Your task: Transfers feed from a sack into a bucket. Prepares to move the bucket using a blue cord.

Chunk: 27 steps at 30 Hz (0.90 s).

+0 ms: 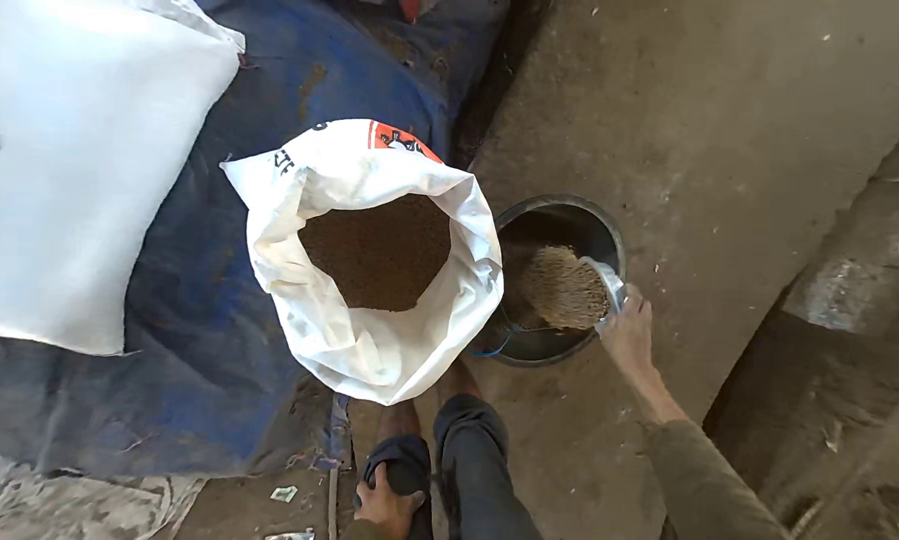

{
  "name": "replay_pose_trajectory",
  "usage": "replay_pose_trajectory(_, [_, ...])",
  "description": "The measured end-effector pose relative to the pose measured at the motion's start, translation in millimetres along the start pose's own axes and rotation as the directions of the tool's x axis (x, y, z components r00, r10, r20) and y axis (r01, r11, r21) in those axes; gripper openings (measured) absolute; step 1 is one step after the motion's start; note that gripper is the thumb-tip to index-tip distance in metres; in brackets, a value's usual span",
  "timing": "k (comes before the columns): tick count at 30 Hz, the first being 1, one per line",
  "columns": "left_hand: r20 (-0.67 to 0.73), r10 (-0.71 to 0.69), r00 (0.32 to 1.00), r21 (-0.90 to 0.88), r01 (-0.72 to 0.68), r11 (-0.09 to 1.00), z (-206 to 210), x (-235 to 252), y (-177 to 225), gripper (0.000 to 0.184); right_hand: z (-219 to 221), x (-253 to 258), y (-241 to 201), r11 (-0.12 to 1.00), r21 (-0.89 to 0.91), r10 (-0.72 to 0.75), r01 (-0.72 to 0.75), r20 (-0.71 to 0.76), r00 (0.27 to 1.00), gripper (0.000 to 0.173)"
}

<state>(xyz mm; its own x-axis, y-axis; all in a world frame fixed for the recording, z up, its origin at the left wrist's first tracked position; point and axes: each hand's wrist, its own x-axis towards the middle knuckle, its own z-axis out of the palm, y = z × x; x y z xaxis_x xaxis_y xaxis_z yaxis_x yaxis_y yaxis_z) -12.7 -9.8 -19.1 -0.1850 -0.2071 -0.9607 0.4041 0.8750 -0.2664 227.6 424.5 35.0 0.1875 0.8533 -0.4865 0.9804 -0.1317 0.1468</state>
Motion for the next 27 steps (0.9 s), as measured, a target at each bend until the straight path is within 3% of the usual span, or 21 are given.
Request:
replay_pose_trajectory(2, [-0.012,-0.013,1.000,-0.057,0.012,0.998,5,3,0,0.117,27,-5,8,0.994,-0.080,-0.084,0.076,-0.115,0.990,0.067])
replay_pose_trajectory(4, [-0.003,-0.049,0.999,-0.168,0.048,0.985,-13,-12,11,0.103,36,-11,15,0.983,-0.059,-0.185,0.176,-0.234,0.955,0.063])
replay_pose_trajectory(6, [-0.072,-0.071,0.995,-0.416,0.034,0.909,-37,-29,22,0.085,25,-19,10,0.955,0.019,-0.269,0.295,-0.364,0.892,0.060])
replay_pose_trajectory(7, [-0.176,-0.071,0.982,-0.580,-0.045,0.813,-48,-34,27,0.078,13,-23,2,0.922,0.035,-0.330,0.386,-0.452,0.829,0.058])
replay_pose_trajectory(9, [-0.360,-0.057,0.931,-0.808,-0.281,0.518,-77,-40,45,0.075,-15,-29,-32,0.782,-0.027,-0.506,0.622,-0.611,0.609,0.051])
replay_pose_trajectory(11, [-0.443,-0.026,0.896,-0.877,-0.427,0.222,-110,-40,66,0.087,-36,-37,-83,0.561,-0.004,-0.667,0.828,-0.594,0.450,0.045])
replay_pose_trajectory(12, [-0.462,-0.036,0.886,-0.881,-0.454,0.136,-127,-37,79,0.096,-38,-39,-114,0.439,0.053,-0.745,0.897,-0.536,0.396,0.045])
replay_pose_trajectory(14, [-0.452,-0.069,0.889,-0.892,-0.449,0.062,-158,-25,106,0.109,-18,-35,-188,0.270,0.106,-0.876,0.957,-0.385,0.290,0.042])
replay_pose_trajectory(15, [-0.436,-0.078,0.896,-0.900,-0.434,0.051,-171,-17,117,0.114,0,-28,-228,0.241,0.090,-0.928,0.966,-0.271,0.257,0.041])
replay_pose_trajectory(17, [-0.423,-0.111,0.900,-0.906,-0.421,0.039,-192,-6,137,0.111,44,-9,-302,0.238,0.019,-0.970,0.971,-0.040,0.238,0.044])
replay_pose_trajectory(18, [-0.421,-0.125,0.899,-0.906,-0.422,0.016,-199,-3,145,0.096,61,0,-333,0.259,-0.025,-0.965,0.966,0.024,0.259,0.043])
replay_pose_trajectory(22, [-0.433,-0.100,0.896,-0.893,-0.441,-0.089,-196,4,151,0.034,117,43,-412,0.373,-0.082,-0.928,0.924,-0.048,0.370,0.034])
replay_pose_trajectory(24, [-0.461,-0.083,0.884,-0.865,-0.468,-0.179,-192,13,146,0.025,154,78,-438,0.314,-0.111,-0.939,0.943,-0.186,0.290,0.035])
replay_pose_trajectory(27, [-0.548,0.008,0.836,-0.781,-0.508,-0.363,-191,25,146,0.026,163,86,-459,0.217,-0.111,-0.958,0.970,-0.216,0.189,0.034])
